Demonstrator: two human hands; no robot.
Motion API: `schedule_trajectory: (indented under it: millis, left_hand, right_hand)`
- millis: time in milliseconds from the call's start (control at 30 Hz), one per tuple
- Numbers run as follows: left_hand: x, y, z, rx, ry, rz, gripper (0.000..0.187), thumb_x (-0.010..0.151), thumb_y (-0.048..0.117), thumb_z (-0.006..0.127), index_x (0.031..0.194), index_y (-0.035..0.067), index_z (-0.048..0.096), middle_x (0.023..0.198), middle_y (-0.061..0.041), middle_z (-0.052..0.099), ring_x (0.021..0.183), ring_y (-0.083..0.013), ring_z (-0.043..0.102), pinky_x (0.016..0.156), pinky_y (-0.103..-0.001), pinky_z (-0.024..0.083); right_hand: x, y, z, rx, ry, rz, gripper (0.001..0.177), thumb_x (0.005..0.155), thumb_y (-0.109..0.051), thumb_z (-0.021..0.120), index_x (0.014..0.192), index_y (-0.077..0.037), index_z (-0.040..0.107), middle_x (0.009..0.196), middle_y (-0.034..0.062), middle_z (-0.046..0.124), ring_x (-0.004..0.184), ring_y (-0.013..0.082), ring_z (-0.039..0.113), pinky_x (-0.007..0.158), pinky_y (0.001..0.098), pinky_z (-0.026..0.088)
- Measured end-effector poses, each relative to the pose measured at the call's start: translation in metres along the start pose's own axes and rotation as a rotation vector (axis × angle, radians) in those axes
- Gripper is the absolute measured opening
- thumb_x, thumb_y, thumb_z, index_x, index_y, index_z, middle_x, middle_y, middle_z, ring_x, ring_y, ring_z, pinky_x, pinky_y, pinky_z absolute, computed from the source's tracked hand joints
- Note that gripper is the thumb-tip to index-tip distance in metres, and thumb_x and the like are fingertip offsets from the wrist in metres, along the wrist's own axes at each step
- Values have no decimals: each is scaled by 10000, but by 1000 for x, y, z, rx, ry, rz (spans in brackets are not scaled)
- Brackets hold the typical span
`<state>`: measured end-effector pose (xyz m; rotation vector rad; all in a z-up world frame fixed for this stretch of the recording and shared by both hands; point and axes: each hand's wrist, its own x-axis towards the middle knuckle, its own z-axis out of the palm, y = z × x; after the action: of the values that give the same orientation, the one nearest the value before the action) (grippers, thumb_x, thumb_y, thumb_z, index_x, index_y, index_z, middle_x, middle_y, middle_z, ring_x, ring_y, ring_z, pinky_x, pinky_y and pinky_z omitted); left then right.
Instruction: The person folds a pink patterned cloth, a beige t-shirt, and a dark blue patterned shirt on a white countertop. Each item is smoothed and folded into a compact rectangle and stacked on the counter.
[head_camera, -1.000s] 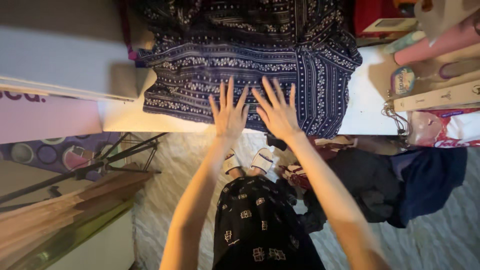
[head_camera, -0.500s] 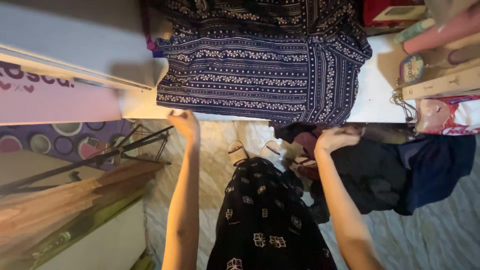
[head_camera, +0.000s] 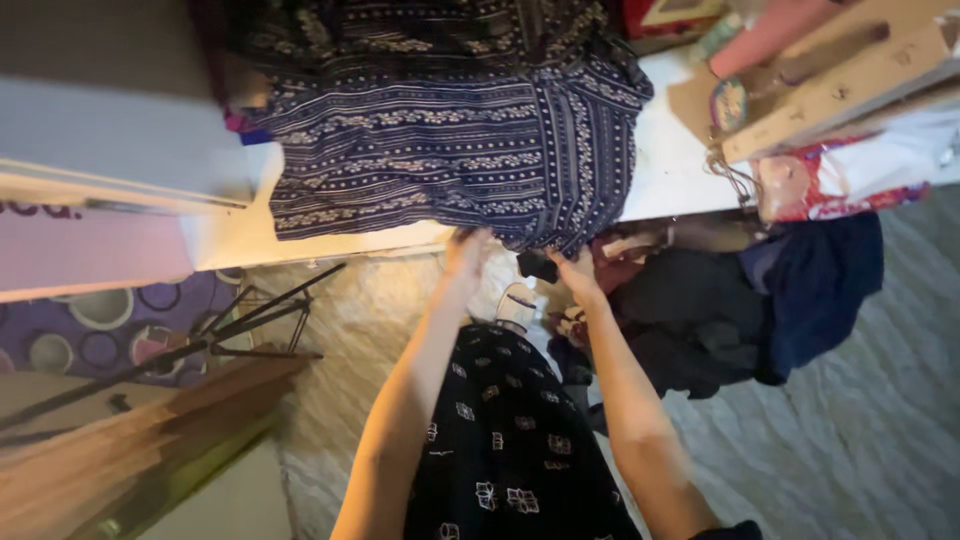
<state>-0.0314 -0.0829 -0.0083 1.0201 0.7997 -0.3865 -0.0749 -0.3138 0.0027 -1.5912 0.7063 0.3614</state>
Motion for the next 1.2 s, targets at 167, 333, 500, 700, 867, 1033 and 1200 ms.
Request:
schedule_trajectory:
  millis: [167,333,500,700,867,1033,1200]
  left_hand:
    - [-33,-60,24,371,-224,111,332,855,71,744,1174,27,662,1009,-67,722,904,-179,674,817,-347,565]
    - [-60,-62,26,521,-529,-59,365,886,105,746,1238,26,693,1094,-56,765,936,-170,726,807,-299,593]
    - [-110,-15,40,454,-581,103,443,877,92,754,1290,-17,636,1205,-122,737,1030,-227,716,870,-351,606]
    - [-154,61,47,-175,-645,-299,417,935,108,689,1315,-9,563,1261,-136,682,1149,-279,656,1042,-461,524]
    - [-100,69,45,-467,-459,-299,408,886,170,713,1267,59,616,1214,-119,693,1101,-287,663,1041,-468,504]
    - [-20,110,-22,-726,-262,-37,408,852,189,791,1223,88,655,1198,-104,722,1074,-288,691,1038,-501,525]
    - [-10,182,-124,-933,-241,111,393,851,171,778,1222,99,672,1224,-91,735,1148,-296,688,1069,-529,534]
  right_hand:
    - [-39,-4,-29,-95,-70,-260,403,1020,-304,715,1265,14,685,1189,108,767,1053,162,704,978,317,534]
    - [-97,-15,-54,438,-314,-33,464,929,-266,736,1312,-23,639,1210,68,713,1062,154,674,941,320,534]
    - [-150,-32,-62,-228,-545,117,486,878,-248,793,1295,-52,639,1068,67,691,950,178,614,821,356,498]
    - [-192,-88,-90,78,-527,-223,599,895,-211,810,1391,38,586,1239,62,693,1105,151,610,973,342,504]
    - [-219,-117,-130,232,-587,-352,904,725,-43,856,1513,4,415,1375,83,591,1242,181,570,1071,366,467]
    - [-226,-111,-186,327,-482,-379,994,687,-59,832,1556,36,359,1417,151,583,1284,226,576,1110,373,430]
    - [-241,-79,-228,543,-424,-326,1044,596,-54,791,1538,110,372,1392,239,606,1243,313,625,1096,425,448]
